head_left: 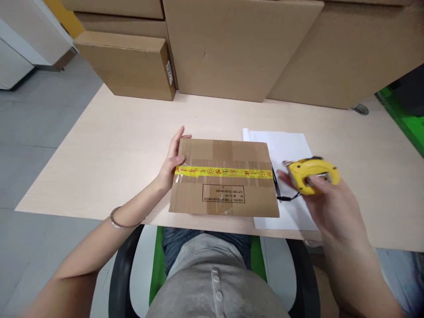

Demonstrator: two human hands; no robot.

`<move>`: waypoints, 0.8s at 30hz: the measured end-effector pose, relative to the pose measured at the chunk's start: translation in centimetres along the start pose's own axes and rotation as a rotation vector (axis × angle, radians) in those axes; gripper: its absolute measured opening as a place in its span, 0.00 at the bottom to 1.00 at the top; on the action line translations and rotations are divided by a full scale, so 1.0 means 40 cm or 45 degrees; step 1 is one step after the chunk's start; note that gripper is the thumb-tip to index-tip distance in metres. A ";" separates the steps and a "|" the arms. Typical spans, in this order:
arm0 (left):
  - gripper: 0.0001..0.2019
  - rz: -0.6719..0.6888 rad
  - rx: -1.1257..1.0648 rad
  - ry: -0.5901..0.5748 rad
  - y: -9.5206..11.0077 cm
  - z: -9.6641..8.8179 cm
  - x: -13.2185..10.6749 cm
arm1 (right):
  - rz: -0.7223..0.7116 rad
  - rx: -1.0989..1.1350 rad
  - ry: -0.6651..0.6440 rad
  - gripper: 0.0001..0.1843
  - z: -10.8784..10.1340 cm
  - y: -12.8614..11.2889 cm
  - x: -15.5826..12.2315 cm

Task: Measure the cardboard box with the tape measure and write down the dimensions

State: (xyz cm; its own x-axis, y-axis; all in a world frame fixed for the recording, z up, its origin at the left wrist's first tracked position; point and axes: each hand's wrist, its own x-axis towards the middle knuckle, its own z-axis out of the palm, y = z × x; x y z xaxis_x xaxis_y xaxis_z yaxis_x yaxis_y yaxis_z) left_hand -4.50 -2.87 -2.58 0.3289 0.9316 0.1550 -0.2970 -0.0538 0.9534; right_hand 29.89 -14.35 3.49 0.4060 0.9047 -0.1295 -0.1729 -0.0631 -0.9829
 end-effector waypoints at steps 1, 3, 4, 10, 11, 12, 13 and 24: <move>0.38 0.006 0.031 -0.011 0.004 -0.013 -0.004 | -0.173 -0.002 0.059 0.15 0.007 -0.011 0.015; 0.44 0.020 0.084 -0.058 0.011 -0.036 -0.015 | -0.436 -0.031 0.078 0.17 0.037 -0.043 0.046; 0.47 0.025 0.127 -0.106 0.013 -0.046 -0.021 | -0.507 -0.079 0.026 0.18 0.062 -0.061 0.061; 0.49 -0.073 0.175 -0.175 0.011 -0.063 -0.043 | -0.862 -0.606 -0.786 0.23 0.327 -0.114 0.132; 0.48 -0.081 0.162 -0.174 0.010 -0.062 -0.044 | -0.911 -0.671 -0.930 0.24 0.376 -0.111 0.139; 0.46 -0.082 0.149 -0.179 0.008 -0.060 -0.045 | -0.939 -0.722 -1.038 0.23 0.420 -0.107 0.143; 0.44 -0.079 0.137 -0.186 0.007 -0.059 -0.045 | -0.964 -0.786 -1.132 0.23 0.458 -0.102 0.146; 0.43 0.051 0.180 -0.205 0.007 -0.068 -0.041 | -1.024 -1.111 -1.131 0.16 0.419 -0.100 0.158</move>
State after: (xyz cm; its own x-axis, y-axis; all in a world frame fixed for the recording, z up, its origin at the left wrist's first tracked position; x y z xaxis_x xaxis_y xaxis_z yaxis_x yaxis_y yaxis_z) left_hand -7.56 -3.44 -3.26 0.4618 0.8588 0.2218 -0.1874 -0.1500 0.9708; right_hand 18.11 -1.30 8.79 -0.5950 0.7538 0.2788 0.5384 0.6314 -0.5582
